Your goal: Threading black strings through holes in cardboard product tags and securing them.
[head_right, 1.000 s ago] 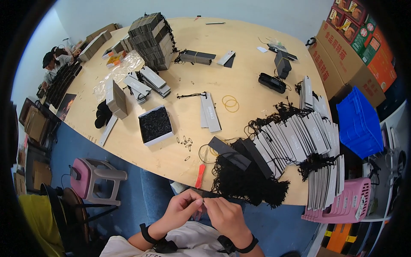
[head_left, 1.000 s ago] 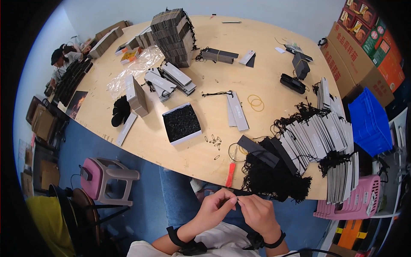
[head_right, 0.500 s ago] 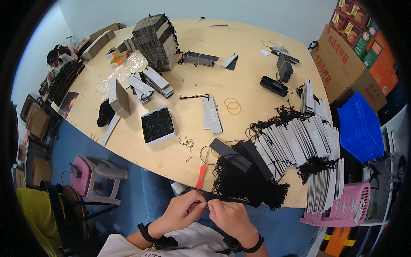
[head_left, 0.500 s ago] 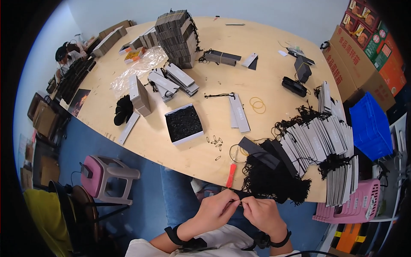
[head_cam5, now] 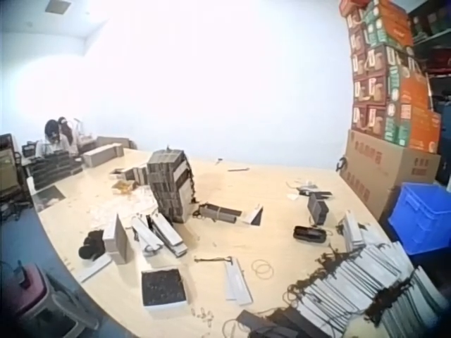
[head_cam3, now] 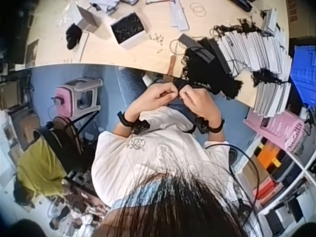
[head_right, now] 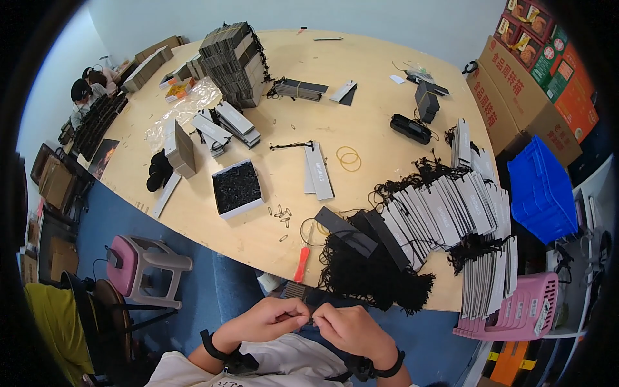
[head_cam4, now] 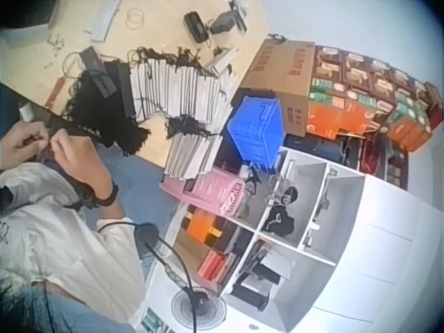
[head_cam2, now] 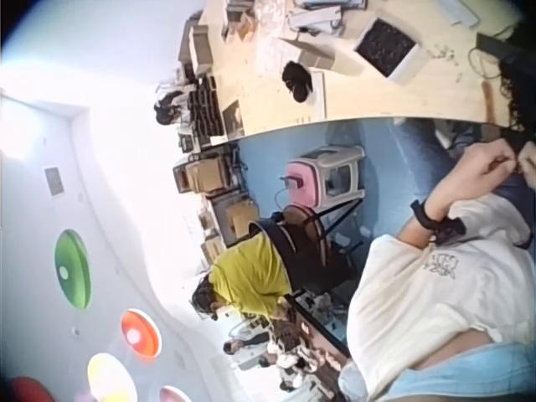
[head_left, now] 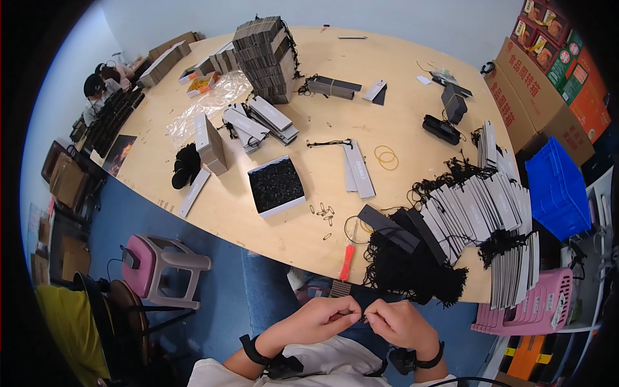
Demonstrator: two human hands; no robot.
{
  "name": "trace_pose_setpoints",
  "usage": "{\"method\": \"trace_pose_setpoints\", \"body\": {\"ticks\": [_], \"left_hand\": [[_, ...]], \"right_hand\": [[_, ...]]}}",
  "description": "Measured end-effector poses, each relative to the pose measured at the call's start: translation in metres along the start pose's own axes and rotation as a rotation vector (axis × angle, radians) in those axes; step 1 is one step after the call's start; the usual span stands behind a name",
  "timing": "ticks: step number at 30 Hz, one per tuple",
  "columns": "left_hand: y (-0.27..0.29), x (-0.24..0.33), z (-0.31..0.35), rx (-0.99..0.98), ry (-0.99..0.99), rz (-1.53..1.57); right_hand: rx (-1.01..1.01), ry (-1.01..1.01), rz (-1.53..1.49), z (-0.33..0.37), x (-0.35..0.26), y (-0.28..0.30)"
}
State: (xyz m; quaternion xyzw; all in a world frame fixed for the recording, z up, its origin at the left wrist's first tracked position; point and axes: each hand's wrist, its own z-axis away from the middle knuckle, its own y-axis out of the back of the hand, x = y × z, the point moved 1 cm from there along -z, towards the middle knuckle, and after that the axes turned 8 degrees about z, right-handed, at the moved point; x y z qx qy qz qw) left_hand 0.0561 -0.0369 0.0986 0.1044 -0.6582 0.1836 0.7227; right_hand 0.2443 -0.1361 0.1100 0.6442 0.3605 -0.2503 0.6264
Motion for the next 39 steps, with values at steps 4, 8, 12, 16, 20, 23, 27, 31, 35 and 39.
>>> {"method": "trace_pose_setpoints", "body": {"ticks": [4,8,12,16,20,23,27,31,35,39], "left_hand": [[-0.002,-0.008,0.001,0.048,0.028,0.066],[-0.001,-0.015,0.001,0.090,0.020,0.192],[-0.002,-0.015,-0.001,0.098,0.021,0.243],[-0.003,-0.018,0.000,0.116,0.018,0.251],[-0.002,-0.017,-0.001,0.177,0.008,0.192],[-0.004,-0.018,-0.002,0.210,0.035,0.221],[-0.008,-0.023,-0.003,0.259,0.037,0.321],[-0.006,-0.021,-0.003,0.234,0.031,0.321],[-0.007,-0.023,-0.003,0.239,0.018,0.332],[-0.008,-0.023,-0.003,0.235,0.033,0.331]], "right_hand": [[0.082,-0.171,-0.194,0.007,0.003,-0.006],[0.173,-0.118,-0.045,0.005,-0.007,-0.006],[0.262,0.020,0.073,0.004,-0.005,-0.012],[0.301,0.075,0.142,0.002,-0.007,-0.014],[0.308,0.071,0.156,0.001,-0.008,-0.016],[0.332,0.064,0.174,0.001,-0.008,-0.016],[0.363,0.045,0.217,0.003,-0.007,-0.014],[0.379,0.049,0.213,0.002,-0.006,-0.013],[0.389,0.048,0.201,0.002,-0.007,-0.013],[0.395,0.051,0.179,0.003,-0.004,-0.015]]}}
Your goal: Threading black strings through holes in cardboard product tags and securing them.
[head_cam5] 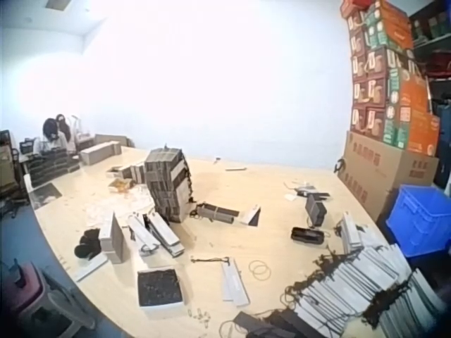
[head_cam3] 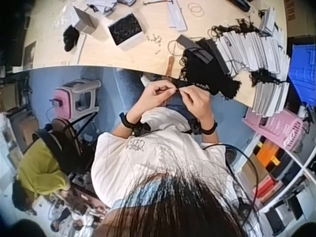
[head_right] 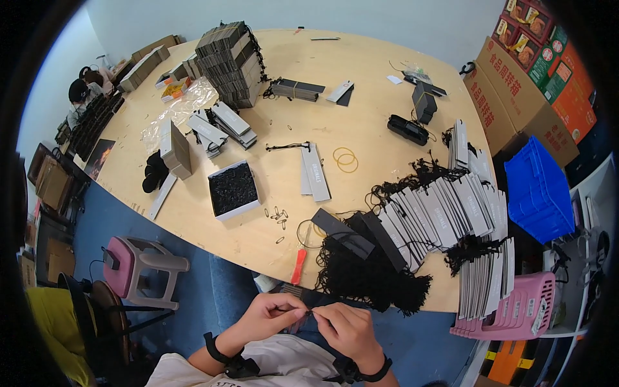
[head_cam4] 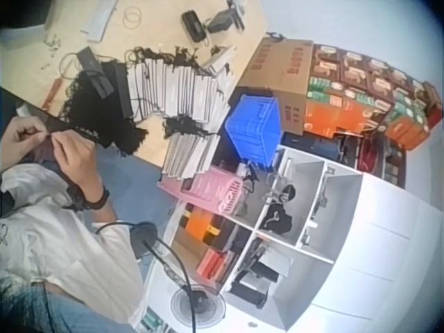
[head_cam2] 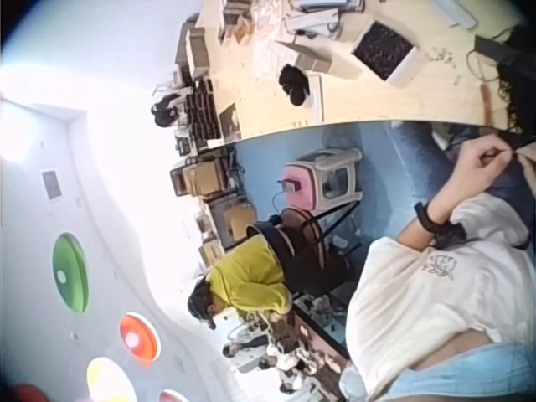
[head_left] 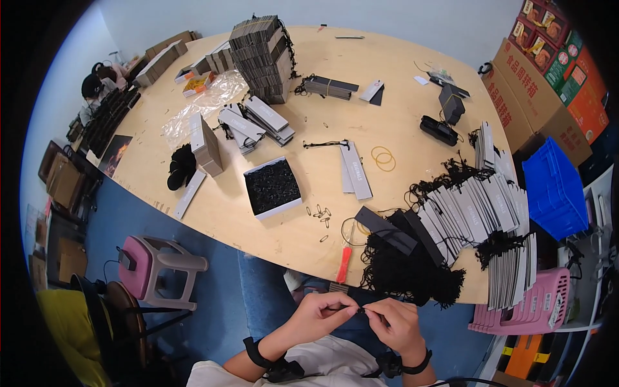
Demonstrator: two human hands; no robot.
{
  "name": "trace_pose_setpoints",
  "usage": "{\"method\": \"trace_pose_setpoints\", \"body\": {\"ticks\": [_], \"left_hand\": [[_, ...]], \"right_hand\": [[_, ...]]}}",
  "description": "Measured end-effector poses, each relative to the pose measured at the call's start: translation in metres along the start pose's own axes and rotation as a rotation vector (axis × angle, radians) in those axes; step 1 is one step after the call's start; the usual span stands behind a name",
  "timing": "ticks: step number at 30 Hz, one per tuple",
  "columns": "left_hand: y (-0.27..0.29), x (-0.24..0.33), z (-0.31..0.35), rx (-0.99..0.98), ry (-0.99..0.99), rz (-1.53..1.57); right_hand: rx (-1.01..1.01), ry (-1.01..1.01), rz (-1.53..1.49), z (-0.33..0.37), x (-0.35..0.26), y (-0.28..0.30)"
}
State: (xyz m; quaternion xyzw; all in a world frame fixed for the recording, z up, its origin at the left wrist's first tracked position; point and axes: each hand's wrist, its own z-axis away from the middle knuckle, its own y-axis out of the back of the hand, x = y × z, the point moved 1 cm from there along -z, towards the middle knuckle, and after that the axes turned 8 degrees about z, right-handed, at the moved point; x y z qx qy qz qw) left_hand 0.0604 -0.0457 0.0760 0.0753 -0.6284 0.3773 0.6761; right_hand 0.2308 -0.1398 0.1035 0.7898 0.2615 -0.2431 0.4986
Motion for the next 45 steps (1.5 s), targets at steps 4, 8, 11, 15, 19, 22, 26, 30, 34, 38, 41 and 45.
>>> {"method": "trace_pose_setpoints", "body": {"ticks": [4,8,11,15,19,22,26,30,34,38,41,45], "left_hand": [[0.000,0.000,0.000,-0.001,0.001,-0.021],[-0.003,0.000,0.000,0.010,0.018,0.034],[-0.003,0.001,-0.001,-0.014,-0.001,0.021],[-0.003,-0.001,0.000,0.004,0.034,-0.099],[-0.001,-0.002,0.002,0.035,0.089,-0.150],[-0.002,0.001,0.002,-0.008,0.058,-0.093],[-0.003,0.009,0.004,-0.089,0.009,-0.262],[-0.004,0.008,0.004,-0.204,-0.046,-0.301],[0.000,0.001,0.004,-0.280,-0.089,-0.290],[-0.001,0.017,0.006,-0.389,-0.033,-0.267],[0.004,0.019,0.013,-0.337,-0.056,-0.380],[0.029,0.017,0.025,-0.191,-0.128,-0.574]], "right_hand": [[-0.004,0.011,-0.029,0.002,0.003,-0.002],[-0.091,-0.109,-0.083,-0.004,-0.004,0.002],[-0.117,-0.122,-0.095,-0.004,-0.004,-0.004],[0.032,0.011,-0.107,-0.001,0.005,-0.014],[-0.083,-0.018,-0.106,-0.003,0.007,-0.005],[-0.156,-0.077,-0.134,-0.002,0.011,0.002],[-0.245,-0.129,-0.153,0.003,0.018,0.009],[-0.283,-0.151,-0.212,0.005,0.022,0.015],[-0.331,-0.123,-0.278,0.004,0.020,0.018],[-0.369,-0.071,-0.356,0.002,0.019,0.021],[-0.407,-0.097,-0.313,0.006,0.018,0.026],[-0.390,-0.220,-0.201,0.017,0.014,0.042]]}}
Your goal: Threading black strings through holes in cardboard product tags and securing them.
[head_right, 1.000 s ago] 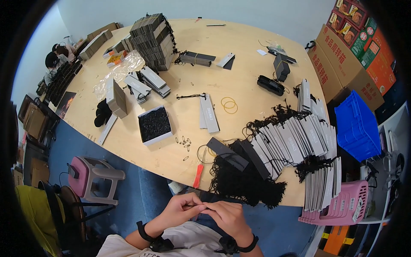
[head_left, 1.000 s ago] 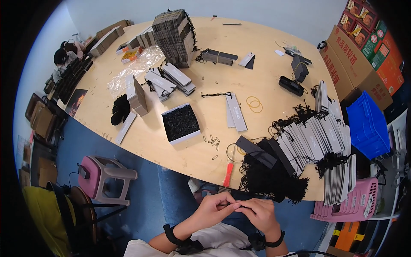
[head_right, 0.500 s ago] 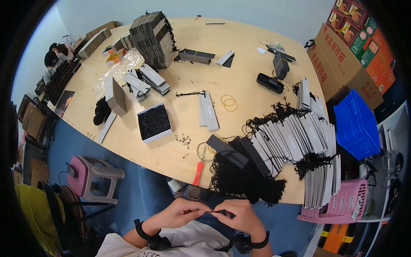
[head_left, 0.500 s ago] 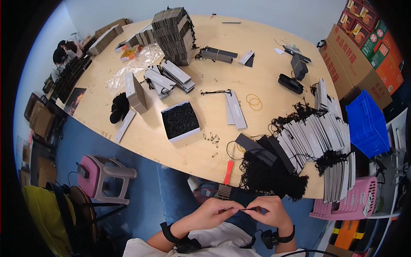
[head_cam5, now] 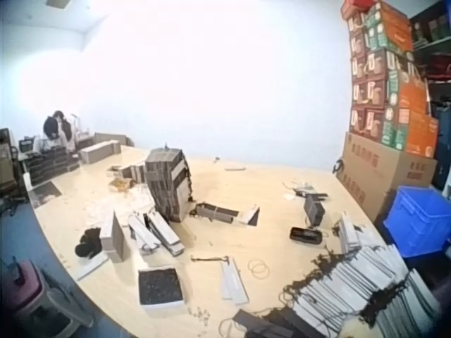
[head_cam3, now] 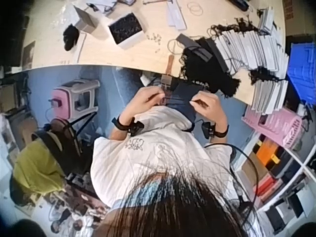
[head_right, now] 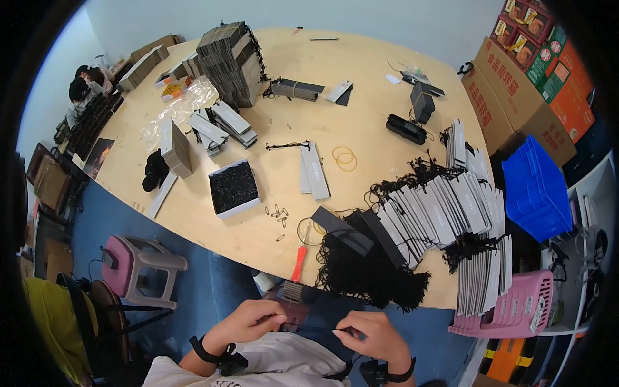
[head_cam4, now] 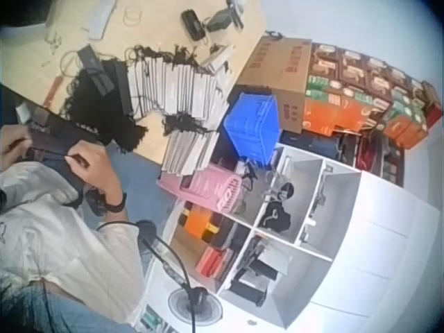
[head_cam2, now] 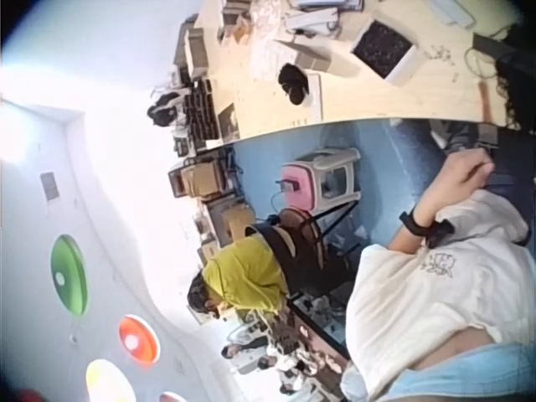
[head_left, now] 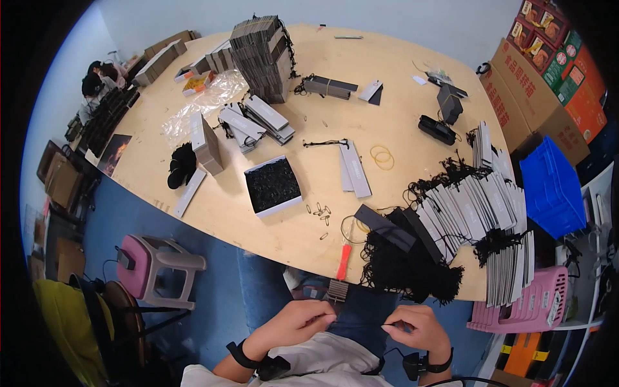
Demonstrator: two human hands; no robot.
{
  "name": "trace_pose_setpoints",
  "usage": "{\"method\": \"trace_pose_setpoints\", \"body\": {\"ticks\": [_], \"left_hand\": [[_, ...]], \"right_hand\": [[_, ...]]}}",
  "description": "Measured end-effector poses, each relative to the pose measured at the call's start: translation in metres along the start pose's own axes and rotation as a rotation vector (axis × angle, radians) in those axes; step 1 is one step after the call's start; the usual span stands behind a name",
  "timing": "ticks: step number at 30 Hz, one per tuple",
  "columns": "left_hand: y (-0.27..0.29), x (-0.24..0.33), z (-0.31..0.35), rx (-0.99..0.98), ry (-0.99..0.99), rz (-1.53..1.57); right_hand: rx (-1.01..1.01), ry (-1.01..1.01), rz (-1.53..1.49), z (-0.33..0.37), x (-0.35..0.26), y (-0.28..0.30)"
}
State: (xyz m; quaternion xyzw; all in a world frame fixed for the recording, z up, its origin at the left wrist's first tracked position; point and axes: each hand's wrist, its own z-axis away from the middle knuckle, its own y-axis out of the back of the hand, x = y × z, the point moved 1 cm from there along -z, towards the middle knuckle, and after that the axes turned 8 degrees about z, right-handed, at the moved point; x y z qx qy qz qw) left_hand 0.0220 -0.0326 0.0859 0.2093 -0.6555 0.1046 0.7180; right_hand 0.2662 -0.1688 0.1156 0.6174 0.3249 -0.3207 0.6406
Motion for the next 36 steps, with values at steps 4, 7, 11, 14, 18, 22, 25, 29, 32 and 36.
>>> {"method": "trace_pose_setpoints", "body": {"ticks": [4,7,11,14,18,22,25,29,32,36], "left_hand": [[-0.002,-0.007,0.003,0.153,-0.009,0.101],[-0.002,-0.011,-0.002,0.211,-0.118,-0.152],[-0.009,-0.014,-0.004,0.273,-0.203,-0.342],[-0.014,-0.010,-0.007,0.301,-0.195,-0.407],[-0.015,-0.016,-0.007,0.383,-0.273,-0.485],[-0.014,-0.015,-0.006,0.398,-0.338,-0.627],[-0.017,-0.019,-0.004,0.473,-0.352,-0.598],[-0.018,-0.017,-0.004,0.516,-0.380,-0.581],[-0.018,-0.017,-0.005,0.502,-0.408,-0.594],[-0.019,-0.015,-0.005,0.516,-0.395,-0.577]], "right_hand": [[0.112,-0.095,0.007,0.013,0.008,0.004],[0.163,-0.158,0.002,0.019,0.015,0.004],[0.194,-0.185,0.011,0.021,0.018,0.001],[0.207,-0.190,0.019,0.023,0.025,-0.004],[0.264,-0.230,0.034,0.026,0.028,-0.007],[0.293,-0.290,0.041,0.033,0.037,-0.016],[0.301,-0.325,0.001,0.038,0.040,-0.020],[0.317,-0.335,-0.010,0.042,0.041,-0.025],[0.327,-0.330,-0.021,0.043,0.039,-0.027],[0.324,-0.320,-0.003,0.045,0.040,-0.028]]}}
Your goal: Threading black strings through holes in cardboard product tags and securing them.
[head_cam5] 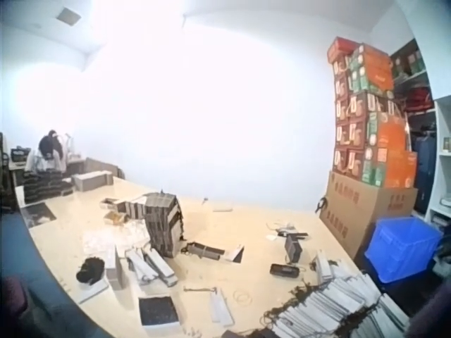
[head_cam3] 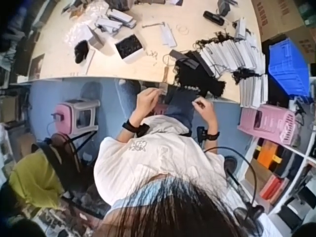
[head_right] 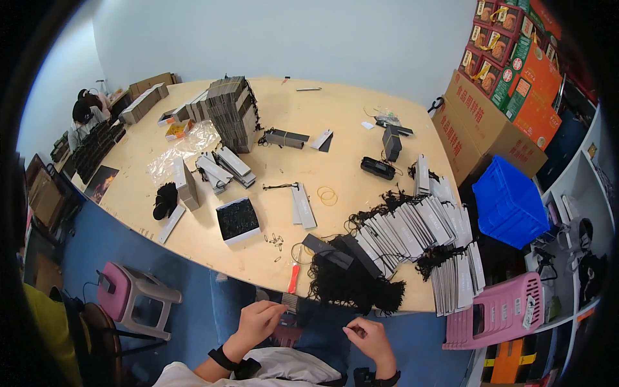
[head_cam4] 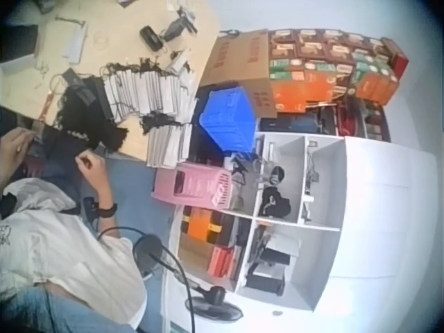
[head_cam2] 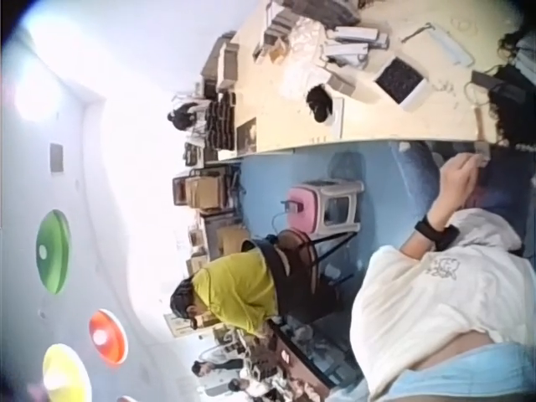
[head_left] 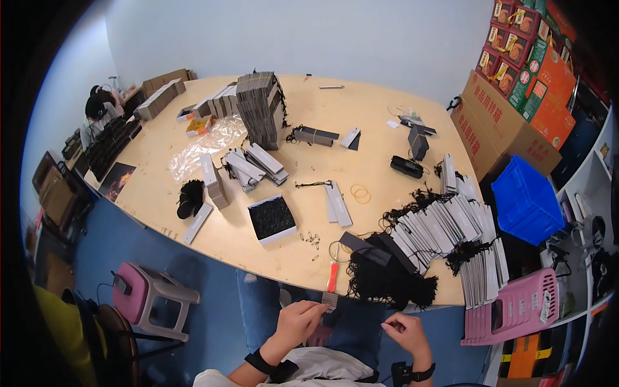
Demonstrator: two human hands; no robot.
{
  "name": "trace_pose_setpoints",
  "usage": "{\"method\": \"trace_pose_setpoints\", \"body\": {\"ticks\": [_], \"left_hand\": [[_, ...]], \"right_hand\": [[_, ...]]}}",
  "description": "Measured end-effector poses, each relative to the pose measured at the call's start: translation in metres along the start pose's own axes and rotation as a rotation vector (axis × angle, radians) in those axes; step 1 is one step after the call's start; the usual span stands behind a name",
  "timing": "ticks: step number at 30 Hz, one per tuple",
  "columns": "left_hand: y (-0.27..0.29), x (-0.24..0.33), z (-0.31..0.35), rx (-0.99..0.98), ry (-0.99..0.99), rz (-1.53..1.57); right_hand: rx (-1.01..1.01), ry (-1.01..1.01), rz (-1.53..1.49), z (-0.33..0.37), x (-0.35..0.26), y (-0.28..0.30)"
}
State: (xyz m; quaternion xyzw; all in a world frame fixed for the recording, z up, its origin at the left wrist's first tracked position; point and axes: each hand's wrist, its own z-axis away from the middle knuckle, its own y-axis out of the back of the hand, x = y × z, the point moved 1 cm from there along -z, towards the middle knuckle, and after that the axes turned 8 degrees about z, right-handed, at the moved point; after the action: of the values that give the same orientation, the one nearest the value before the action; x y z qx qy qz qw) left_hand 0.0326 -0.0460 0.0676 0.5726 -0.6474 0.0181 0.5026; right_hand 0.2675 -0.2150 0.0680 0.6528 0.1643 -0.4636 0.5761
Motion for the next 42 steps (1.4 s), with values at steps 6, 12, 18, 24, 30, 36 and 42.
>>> {"method": "trace_pose_setpoints", "body": {"ticks": [6,12,18,24,30,36,42], "left_hand": [[0.001,0.003,0.000,0.019,0.011,0.019],[0.000,0.008,0.002,0.061,0.065,0.000],[-0.006,0.000,0.003,0.044,0.139,0.066],[-0.002,0.001,0.009,-0.114,0.184,0.090],[-0.008,-0.001,0.023,-0.276,0.235,0.325],[-0.005,0.002,0.025,-0.163,0.400,0.523],[-0.004,0.004,0.026,-0.173,0.325,0.429]], "right_hand": [[0.020,-0.025,-0.038,0.004,0.001,-0.002],[0.084,-0.023,-0.054,0.000,0.003,-0.002],[0.186,-0.014,-0.039,-0.008,0.018,-0.014],[0.228,-0.055,-0.035,-0.009,0.013,-0.020],[0.114,0.043,-0.096,-0.013,-0.027,-0.034],[0.036,0.237,-0.070,-0.023,-0.063,-0.048],[0.015,0.353,-0.052,-0.028,-0.076,-0.062]]}}
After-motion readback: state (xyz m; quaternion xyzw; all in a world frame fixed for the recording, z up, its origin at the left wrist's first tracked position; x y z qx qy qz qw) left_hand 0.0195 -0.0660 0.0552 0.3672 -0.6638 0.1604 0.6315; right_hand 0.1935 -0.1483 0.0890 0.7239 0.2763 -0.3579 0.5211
